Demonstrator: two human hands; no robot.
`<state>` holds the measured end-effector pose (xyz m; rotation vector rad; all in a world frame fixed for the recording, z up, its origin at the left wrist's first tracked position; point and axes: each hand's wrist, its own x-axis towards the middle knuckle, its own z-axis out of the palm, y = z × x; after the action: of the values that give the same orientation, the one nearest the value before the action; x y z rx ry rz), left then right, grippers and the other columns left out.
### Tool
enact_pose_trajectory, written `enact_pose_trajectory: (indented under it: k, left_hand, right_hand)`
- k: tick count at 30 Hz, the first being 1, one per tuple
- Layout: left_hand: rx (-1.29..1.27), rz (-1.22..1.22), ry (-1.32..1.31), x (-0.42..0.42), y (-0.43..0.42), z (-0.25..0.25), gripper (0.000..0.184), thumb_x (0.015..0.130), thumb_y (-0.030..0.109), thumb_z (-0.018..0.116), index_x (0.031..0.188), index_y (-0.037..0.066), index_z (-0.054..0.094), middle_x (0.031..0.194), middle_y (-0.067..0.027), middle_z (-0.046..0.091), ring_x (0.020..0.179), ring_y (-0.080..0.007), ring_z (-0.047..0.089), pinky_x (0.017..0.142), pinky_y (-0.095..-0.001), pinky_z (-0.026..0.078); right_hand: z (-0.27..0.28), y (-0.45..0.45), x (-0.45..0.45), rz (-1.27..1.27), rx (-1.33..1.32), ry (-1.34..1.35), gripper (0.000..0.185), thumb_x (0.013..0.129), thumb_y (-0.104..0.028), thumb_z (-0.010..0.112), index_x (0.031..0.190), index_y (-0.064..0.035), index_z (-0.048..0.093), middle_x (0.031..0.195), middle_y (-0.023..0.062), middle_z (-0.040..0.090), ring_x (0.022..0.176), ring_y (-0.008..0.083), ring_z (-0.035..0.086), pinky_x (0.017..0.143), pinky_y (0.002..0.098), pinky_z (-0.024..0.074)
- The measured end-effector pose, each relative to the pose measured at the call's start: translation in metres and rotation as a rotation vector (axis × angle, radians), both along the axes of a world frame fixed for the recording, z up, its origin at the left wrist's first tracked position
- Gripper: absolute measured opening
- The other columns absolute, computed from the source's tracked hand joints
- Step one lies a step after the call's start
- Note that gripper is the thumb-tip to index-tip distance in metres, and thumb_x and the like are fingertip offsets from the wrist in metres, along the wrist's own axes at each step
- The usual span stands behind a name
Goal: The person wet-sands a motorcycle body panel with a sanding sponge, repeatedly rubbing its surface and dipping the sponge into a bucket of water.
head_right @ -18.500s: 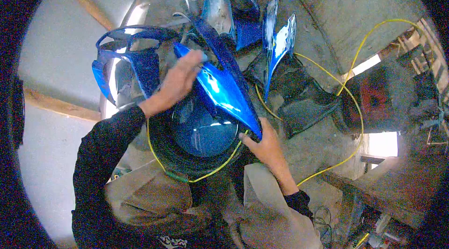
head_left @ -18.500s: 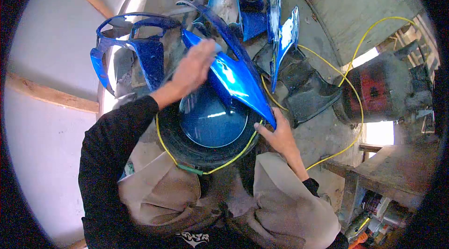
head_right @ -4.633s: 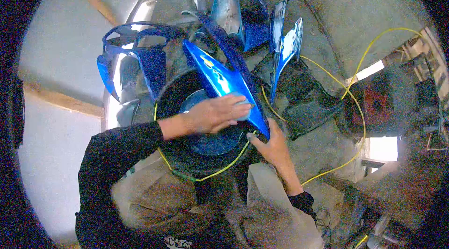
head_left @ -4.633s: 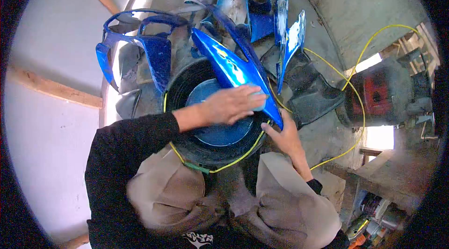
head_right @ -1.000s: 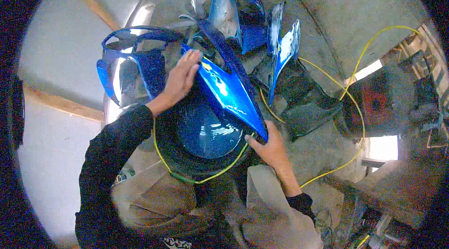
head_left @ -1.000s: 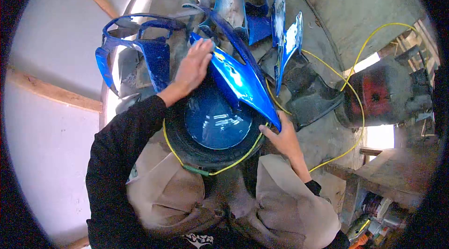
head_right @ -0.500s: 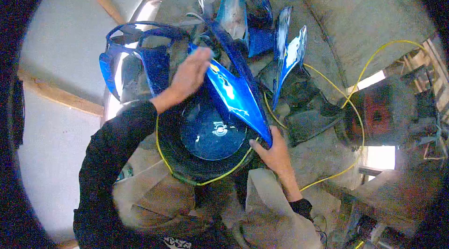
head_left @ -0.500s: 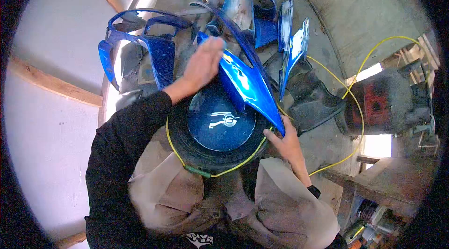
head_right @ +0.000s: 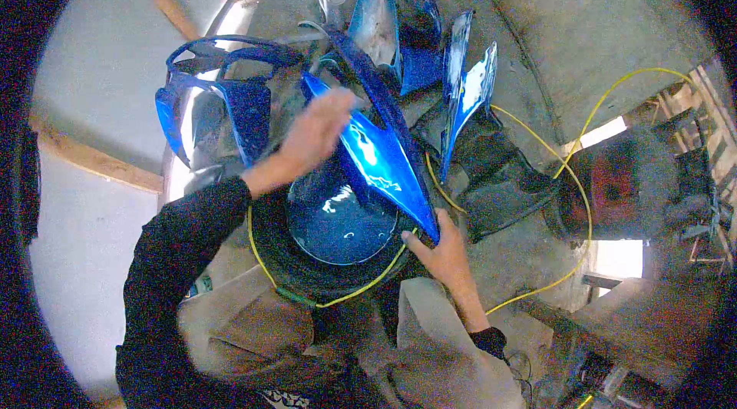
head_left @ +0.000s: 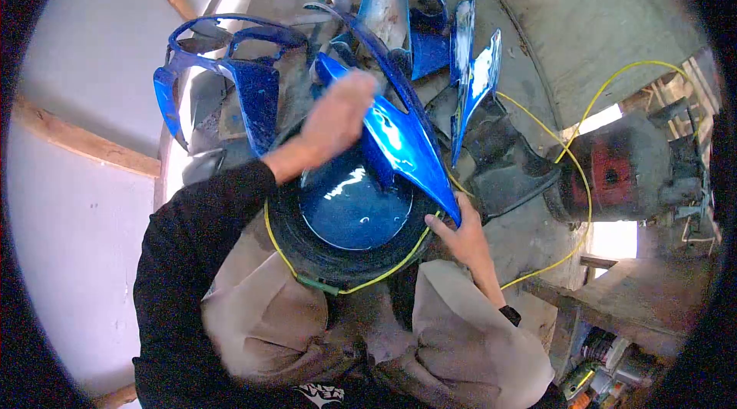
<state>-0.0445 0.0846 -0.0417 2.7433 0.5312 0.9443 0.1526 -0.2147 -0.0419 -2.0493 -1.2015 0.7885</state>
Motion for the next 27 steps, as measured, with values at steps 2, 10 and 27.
enact_pose_trajectory:
  k: [2, 10, 27]
  left_hand:
    - [-0.029, -0.218, 0.135, 0.009, -0.057, 0.0, 0.045, 0.106, 0.017, 0.053, 0.15, 0.007, 0.053, 0.154, -0.0233, 0.052, 0.146, -0.0417, 0.047, 0.125, -0.0511, 0.036]
    - [-0.003, -0.256, 0.135, 0.004, -0.005, 0.016, 0.038, 0.107, 0.018, 0.05, 0.142, 0.002, 0.057, 0.146, -0.0231, 0.058, 0.144, -0.0415, 0.049, 0.124, -0.0478, 0.037]
    - [0.067, 0.085, 0.05, -0.009, 0.026, 0.012, 0.038, 0.107, 0.017, 0.051, 0.14, 0.0, 0.059, 0.142, -0.0234, 0.063, 0.134, -0.0433, 0.058, 0.118, -0.048, 0.045]
  right_hand:
    - [-0.009, -0.001, 0.0, 0.002, 0.079, -0.002, 0.062, 0.085, -0.037, 0.088, 0.127, -0.0007, 0.06, 0.107, 0.0188, 0.069, 0.097, 0.031, 0.068, 0.088, 0.0424, 0.054]
    - [-0.008, -0.005, 0.001, -0.009, 0.086, -0.006, 0.061, 0.085, -0.037, 0.088, 0.126, -0.002, 0.06, 0.107, 0.0188, 0.07, 0.099, 0.0328, 0.068, 0.09, 0.0434, 0.0536]
    - [-0.008, -0.003, 0.0, -0.008, 0.12, 0.017, 0.063, 0.084, -0.042, 0.088, 0.123, -0.0019, 0.059, 0.102, 0.0201, 0.068, 0.093, 0.033, 0.067, 0.085, 0.0442, 0.0533]
